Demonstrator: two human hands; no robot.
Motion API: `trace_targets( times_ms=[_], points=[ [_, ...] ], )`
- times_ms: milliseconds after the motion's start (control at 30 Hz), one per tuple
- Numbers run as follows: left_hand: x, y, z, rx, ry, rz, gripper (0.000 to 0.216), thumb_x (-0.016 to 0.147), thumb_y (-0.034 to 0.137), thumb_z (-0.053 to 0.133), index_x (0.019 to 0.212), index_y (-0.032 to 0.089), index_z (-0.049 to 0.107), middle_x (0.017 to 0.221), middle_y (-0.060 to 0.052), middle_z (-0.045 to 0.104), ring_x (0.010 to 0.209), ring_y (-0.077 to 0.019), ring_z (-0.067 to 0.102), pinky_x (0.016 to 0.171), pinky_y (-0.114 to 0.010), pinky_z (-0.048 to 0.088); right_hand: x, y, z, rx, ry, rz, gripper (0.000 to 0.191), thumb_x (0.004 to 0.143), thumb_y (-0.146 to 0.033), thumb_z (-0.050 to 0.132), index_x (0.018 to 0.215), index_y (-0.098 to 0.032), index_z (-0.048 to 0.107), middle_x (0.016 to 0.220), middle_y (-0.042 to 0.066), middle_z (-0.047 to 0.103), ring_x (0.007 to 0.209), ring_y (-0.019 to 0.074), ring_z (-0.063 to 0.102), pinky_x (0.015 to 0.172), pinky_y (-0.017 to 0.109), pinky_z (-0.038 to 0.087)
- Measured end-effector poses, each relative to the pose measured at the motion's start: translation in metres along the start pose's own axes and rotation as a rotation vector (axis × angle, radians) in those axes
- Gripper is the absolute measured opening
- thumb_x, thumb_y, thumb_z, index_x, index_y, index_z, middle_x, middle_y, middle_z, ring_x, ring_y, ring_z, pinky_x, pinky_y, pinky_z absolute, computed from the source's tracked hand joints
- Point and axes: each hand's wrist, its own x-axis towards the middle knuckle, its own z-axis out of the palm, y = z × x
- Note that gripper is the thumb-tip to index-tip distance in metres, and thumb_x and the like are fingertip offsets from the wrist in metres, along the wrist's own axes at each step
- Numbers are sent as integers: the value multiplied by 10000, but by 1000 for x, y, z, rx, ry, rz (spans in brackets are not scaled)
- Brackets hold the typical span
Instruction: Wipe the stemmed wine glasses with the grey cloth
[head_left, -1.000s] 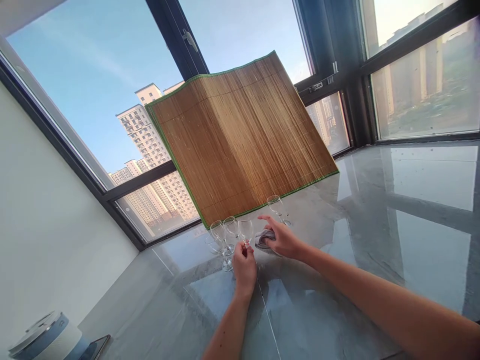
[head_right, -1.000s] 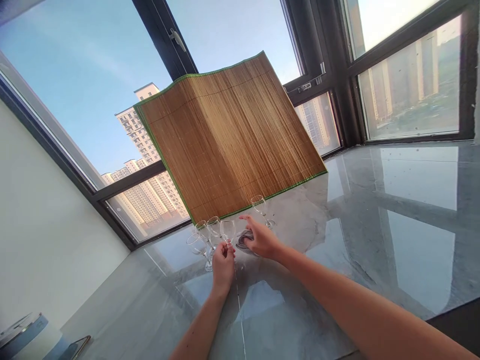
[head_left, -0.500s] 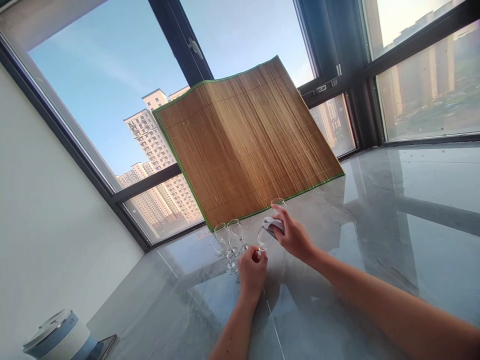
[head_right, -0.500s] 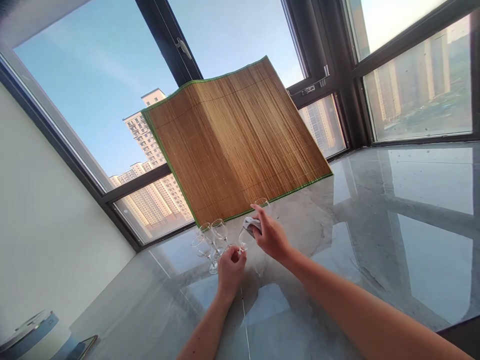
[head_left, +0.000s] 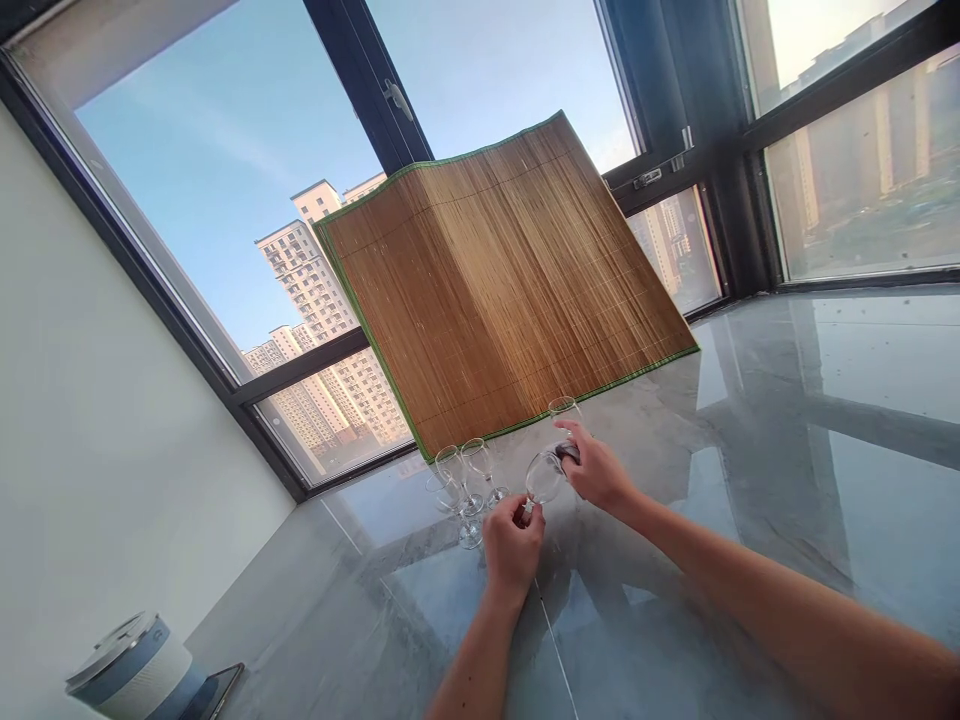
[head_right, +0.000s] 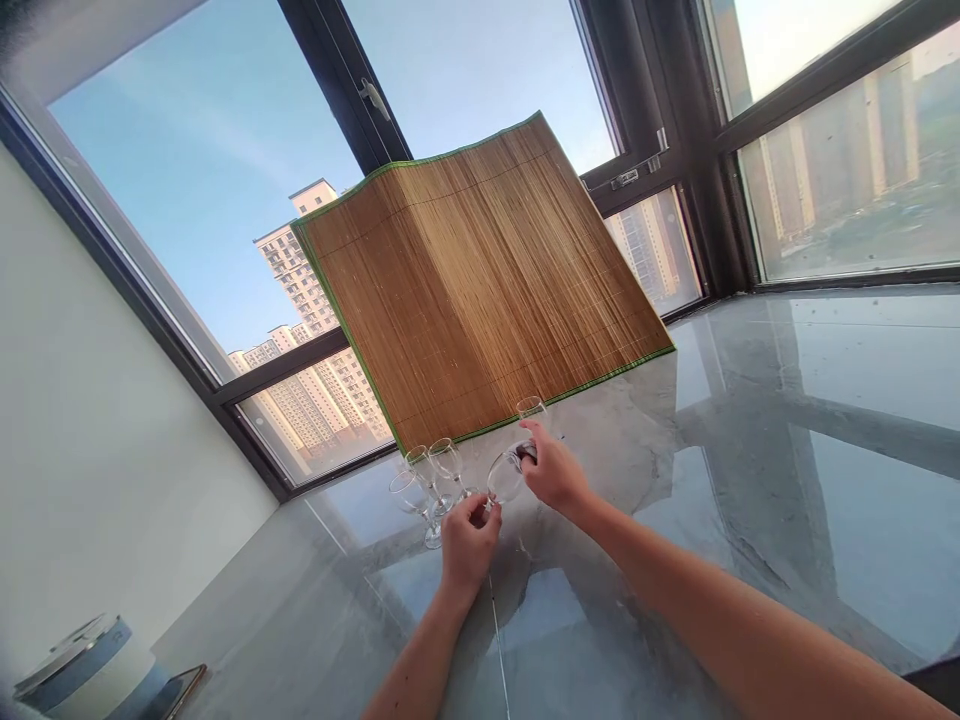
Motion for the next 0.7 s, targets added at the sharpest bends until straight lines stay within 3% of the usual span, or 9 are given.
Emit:
trace_targets(
  times_ms=[67,200,333,433,500,567,633,700],
  points=[
    [0,0,-1,22,10,28,237,804,339,571,860,174,731,612,0,593,572,-138,506,602,-251,346,0,0,0,43,-43,29,455,787,-153,418,1233,-180,507,711,2,620,658,166,554,648,254,378],
    [1,-3,-3,45,16,20,200,790,325,581,830,188,722,607,6,590,579,-140,510,602,-248,342,-4,-2,0,121,-139,-16,408,851,-264,407,1238,-203,521,864,37,662,804,199,596,770,303,427],
    [3,-6,-3,26,38,-45,203,797,335,569,804,186,707,615,1,596,582,-145,514,594,-247,337,-6,-2,4,160,-197,-154,636,723,-197,516,1352,-176,424,1171,101,619,1013,234,581,928,382,420],
    [3,-6,-3,42,55,-43,200,803,332,560,788,187,698,621,-1,601,582,-145,515,591,-248,326,-5,-2,7,195,-203,-174,773,621,-100,465,1385,-169,372,1233,111,579,1061,227,563,953,394,428],
    [3,-6,-4,78,56,-17,180,796,321,567,781,194,694,607,6,587,574,-141,503,588,-247,311,-5,-2,7,203,-234,-121,814,607,-91,445,1410,-170,336,1135,99,606,943,208,591,845,359,489],
    [3,-6,-7,110,44,13,155,786,307,576,771,202,689,585,17,565,557,-134,482,582,-245,294,-5,-3,6,226,-294,-19,811,634,-110,443,1429,-191,305,986,64,618,739,172,587,639,289,512],
    [4,-6,-9,127,17,40,143,782,301,580,740,204,676,565,27,536,540,-126,457,570,-245,274,-5,-4,5,298,-341,97,767,679,-144,428,1429,-230,290,846,16,593,579,137,535,456,216,438],
    [5,-6,-12,129,-19,60,158,781,300,577,680,200,647,542,34,500,525,-119,429,555,-246,254,-5,-6,3,401,-342,193,701,715,-175,400,1404,-258,300,776,-10,561,530,127,528,375,176,357]
  ],
)
